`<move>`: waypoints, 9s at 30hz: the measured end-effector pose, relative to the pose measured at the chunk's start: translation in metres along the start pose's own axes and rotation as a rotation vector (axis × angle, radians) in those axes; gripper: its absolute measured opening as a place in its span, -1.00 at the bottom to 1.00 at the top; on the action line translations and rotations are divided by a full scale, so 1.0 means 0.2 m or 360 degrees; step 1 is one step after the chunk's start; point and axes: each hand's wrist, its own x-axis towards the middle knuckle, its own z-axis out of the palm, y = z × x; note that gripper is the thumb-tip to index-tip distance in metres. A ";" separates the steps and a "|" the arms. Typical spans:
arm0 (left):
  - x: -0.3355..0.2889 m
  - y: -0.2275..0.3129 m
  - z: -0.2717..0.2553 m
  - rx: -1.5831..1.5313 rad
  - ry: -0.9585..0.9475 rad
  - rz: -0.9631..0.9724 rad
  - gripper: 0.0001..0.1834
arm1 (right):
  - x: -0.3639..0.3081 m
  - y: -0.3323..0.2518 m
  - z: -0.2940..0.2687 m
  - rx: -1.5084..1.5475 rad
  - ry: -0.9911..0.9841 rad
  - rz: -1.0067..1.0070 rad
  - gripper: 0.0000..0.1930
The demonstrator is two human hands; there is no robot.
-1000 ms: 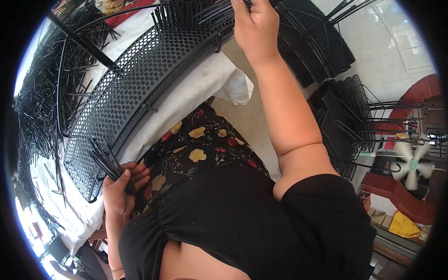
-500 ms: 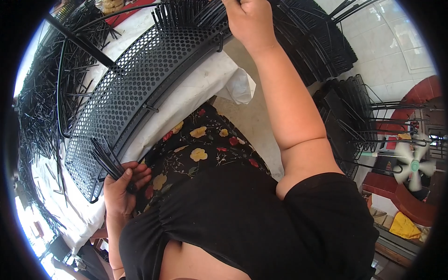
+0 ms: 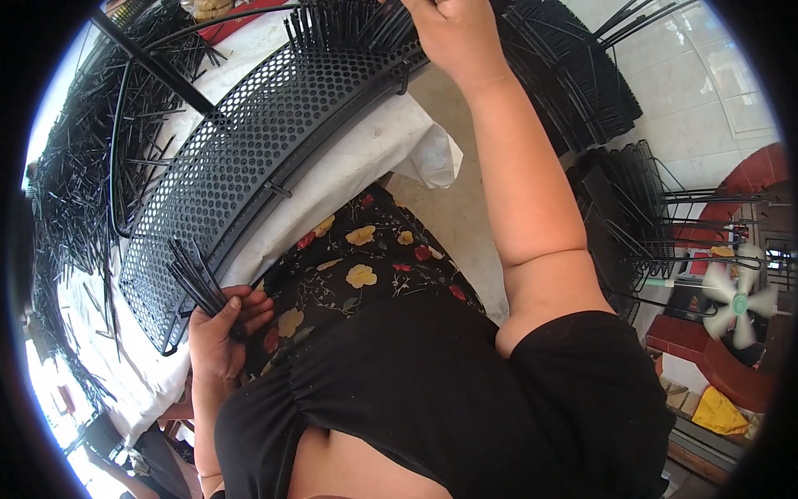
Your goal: The person gathers and aligns plastic pieces by hand, then inserts them into the slots on a metal rack.
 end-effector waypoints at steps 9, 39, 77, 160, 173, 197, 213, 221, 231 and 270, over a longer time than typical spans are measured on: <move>0.00 0.00 0.01 -0.0003 -0.0014 0.0015 -0.78 | 0.01 0.09 0.00 0.0420 0.0030 0.0089 -0.84; 0.01 -0.02 -0.02 0.0071 0.0006 0.0034 -0.78 | 0.10 -0.06 0.11 -0.0933 -0.0238 -0.0571 -0.74; -0.02 -0.01 0.08 -0.0467 -0.0197 0.0029 -0.72 | -0.80 -0.46 0.79 0.1427 -0.1393 0.1337 -0.78; -0.06 -0.06 0.07 0.0214 -0.0118 0.0413 -0.76 | -0.78 -0.52 0.78 0.1013 -0.1111 0.0768 -0.85; -0.06 -0.07 0.06 0.0162 -0.0134 0.0431 -0.78 | -0.82 -0.51 0.82 0.1140 -0.1134 0.0776 -0.87; -0.05 0.00 0.04 -0.0218 -0.0583 -0.0153 -0.68 | -0.75 -0.56 0.82 0.1154 -0.1396 0.0675 -0.62; -0.06 -0.01 0.07 0.0040 -0.0544 -0.0160 -0.67 | -0.67 -0.58 0.74 0.0947 -0.1673 0.0723 -0.85; -0.02 -0.02 -0.01 -0.0233 -0.0491 -0.0207 -0.50 | -0.23 -0.32 0.42 0.1347 -0.0180 0.0479 -0.83; 0.03 -0.01 0.00 -0.0173 -0.0450 -0.0241 -0.52 | -0.02 -0.10 0.29 0.0538 0.0227 -0.0179 -0.88; 0.05 -0.02 -0.01 -0.0103 -0.0457 -0.0245 -0.55 | 0.07 -0.13 0.34 -0.0287 -0.0003 -0.0176 -0.86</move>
